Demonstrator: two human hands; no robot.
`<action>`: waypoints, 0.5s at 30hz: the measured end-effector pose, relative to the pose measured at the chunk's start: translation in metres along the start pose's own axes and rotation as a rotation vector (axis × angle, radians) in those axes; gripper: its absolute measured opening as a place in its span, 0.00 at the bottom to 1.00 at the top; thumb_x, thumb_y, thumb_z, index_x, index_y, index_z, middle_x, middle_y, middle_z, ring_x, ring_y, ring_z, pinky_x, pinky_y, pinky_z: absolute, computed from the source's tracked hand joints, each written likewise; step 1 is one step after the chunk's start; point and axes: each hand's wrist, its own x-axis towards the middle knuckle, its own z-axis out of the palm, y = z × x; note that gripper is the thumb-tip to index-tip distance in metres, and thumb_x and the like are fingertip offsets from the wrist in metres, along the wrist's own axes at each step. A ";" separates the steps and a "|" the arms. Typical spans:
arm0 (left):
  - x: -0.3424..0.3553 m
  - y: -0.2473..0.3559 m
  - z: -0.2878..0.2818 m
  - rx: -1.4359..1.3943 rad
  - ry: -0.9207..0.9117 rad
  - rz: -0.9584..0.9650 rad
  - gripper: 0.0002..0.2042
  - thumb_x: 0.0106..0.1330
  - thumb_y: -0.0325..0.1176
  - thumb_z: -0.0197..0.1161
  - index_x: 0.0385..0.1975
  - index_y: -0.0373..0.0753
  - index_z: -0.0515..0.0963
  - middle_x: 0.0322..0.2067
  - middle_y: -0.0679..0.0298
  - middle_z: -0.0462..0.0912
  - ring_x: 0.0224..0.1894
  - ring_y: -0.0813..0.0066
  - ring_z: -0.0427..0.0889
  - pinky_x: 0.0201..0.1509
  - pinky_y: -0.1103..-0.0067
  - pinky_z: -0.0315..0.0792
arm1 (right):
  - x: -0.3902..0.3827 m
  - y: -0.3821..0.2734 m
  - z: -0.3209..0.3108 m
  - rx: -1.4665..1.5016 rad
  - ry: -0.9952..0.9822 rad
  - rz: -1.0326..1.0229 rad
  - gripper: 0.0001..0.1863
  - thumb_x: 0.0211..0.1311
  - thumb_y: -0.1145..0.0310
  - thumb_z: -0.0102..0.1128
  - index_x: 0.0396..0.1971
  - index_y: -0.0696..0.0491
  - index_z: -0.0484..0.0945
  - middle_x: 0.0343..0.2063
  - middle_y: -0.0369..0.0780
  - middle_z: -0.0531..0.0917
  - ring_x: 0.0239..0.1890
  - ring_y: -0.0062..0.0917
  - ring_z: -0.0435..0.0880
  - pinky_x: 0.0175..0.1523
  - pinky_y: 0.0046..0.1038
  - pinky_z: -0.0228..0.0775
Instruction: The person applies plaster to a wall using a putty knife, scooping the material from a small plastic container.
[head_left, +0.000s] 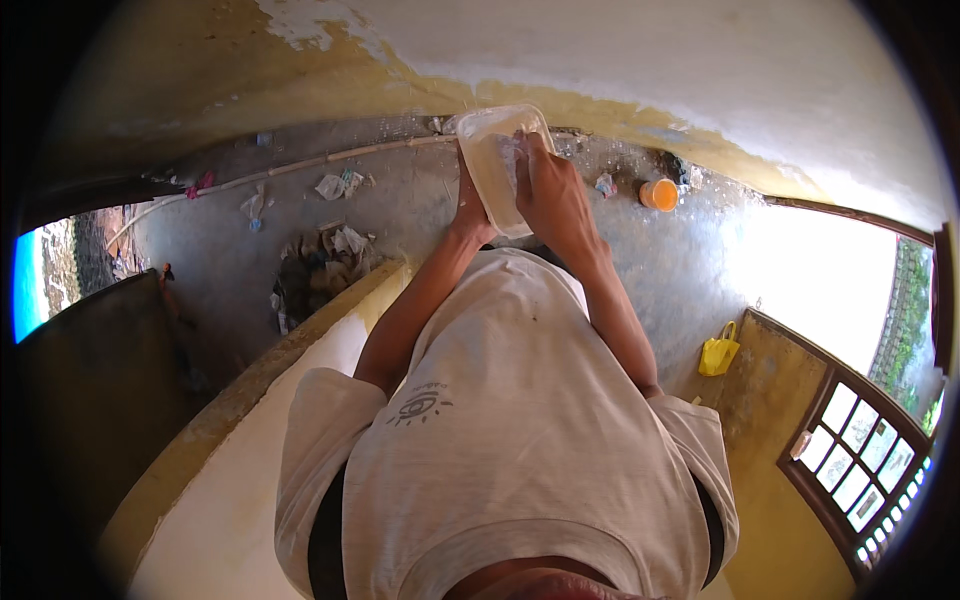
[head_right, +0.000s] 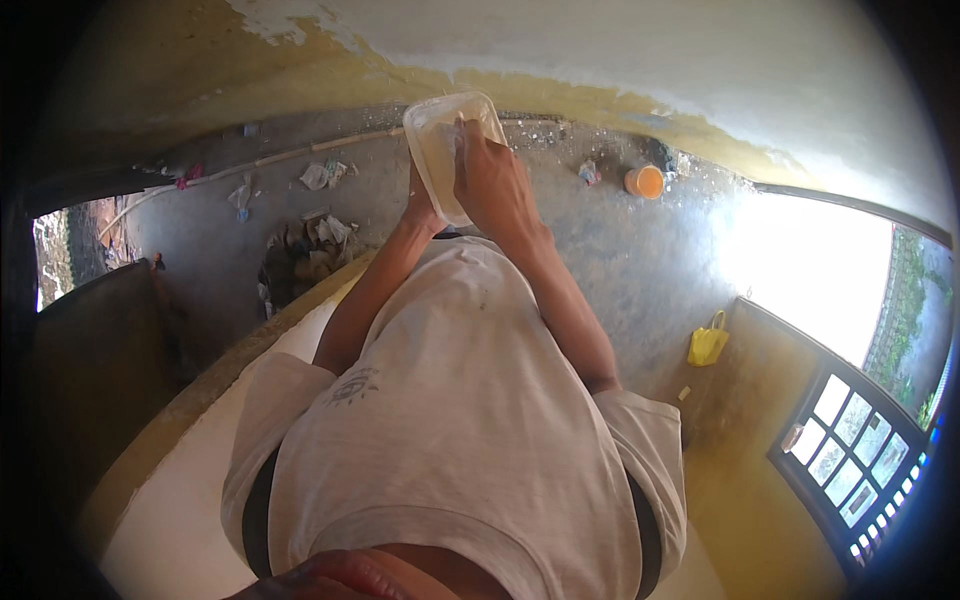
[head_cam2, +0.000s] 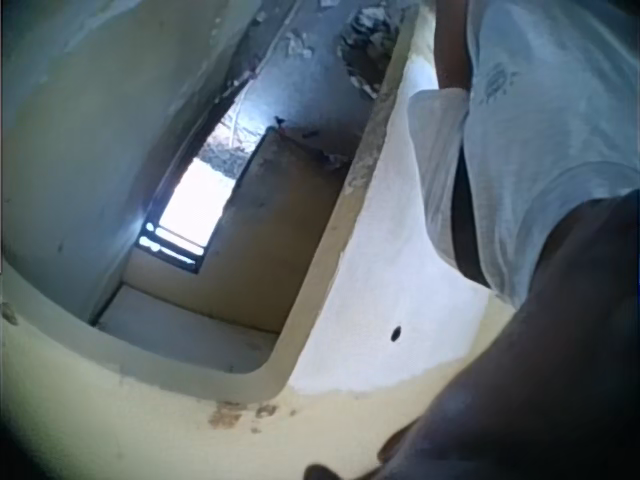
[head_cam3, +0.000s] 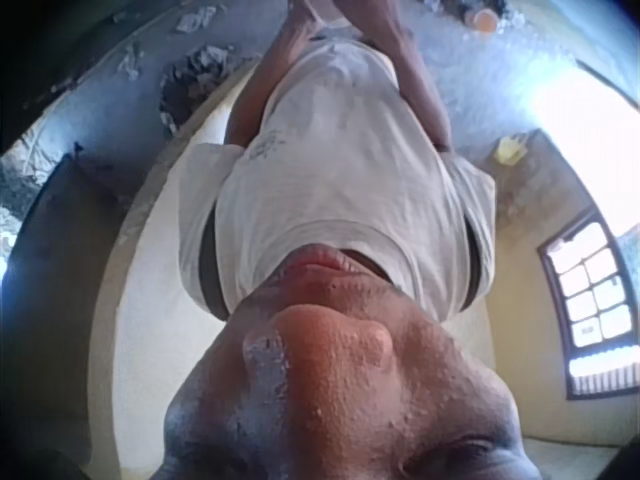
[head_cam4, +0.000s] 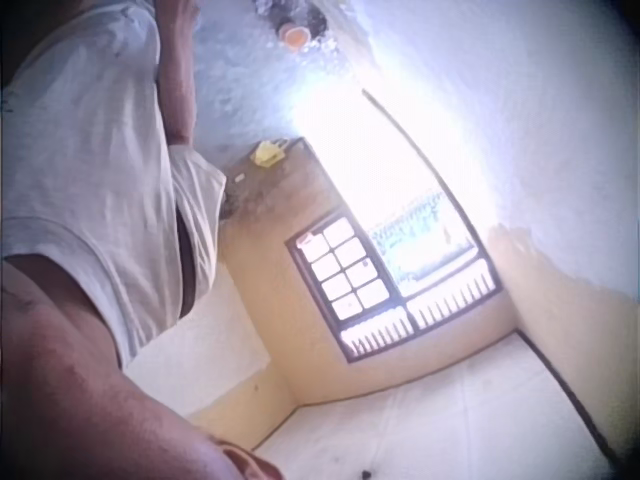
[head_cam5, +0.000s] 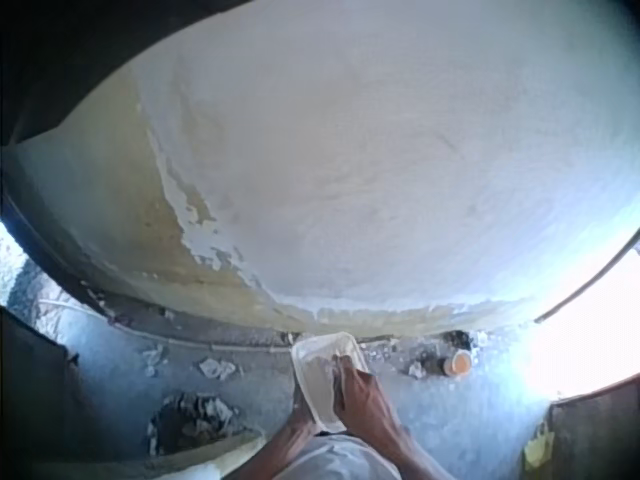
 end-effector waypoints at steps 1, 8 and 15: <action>-0.004 0.006 0.010 0.059 0.033 0.016 0.29 0.73 0.60 0.42 0.65 0.46 0.66 0.58 0.61 0.75 0.59 0.63 0.76 0.63 0.64 0.74 | -0.001 -0.011 -0.009 0.035 0.050 0.047 0.13 0.69 0.74 0.51 0.49 0.64 0.70 0.24 0.57 0.80 0.28 0.54 0.81 0.32 0.47 0.70; -0.019 0.040 0.022 0.269 0.059 0.051 0.43 0.65 0.75 0.32 0.68 0.47 0.61 0.60 0.61 0.73 0.60 0.65 0.75 0.61 0.64 0.75 | 0.002 -0.026 -0.011 -0.066 0.191 0.106 0.12 0.69 0.73 0.52 0.48 0.63 0.72 0.25 0.57 0.80 0.28 0.52 0.81 0.32 0.45 0.71; -0.029 0.048 0.017 0.227 -0.003 0.026 0.39 0.68 0.71 0.34 0.67 0.46 0.63 0.59 0.62 0.74 0.60 0.66 0.75 0.63 0.64 0.73 | 0.011 -0.035 0.009 -0.166 0.165 0.058 0.13 0.64 0.75 0.53 0.48 0.59 0.69 0.27 0.52 0.82 0.28 0.49 0.82 0.31 0.47 0.72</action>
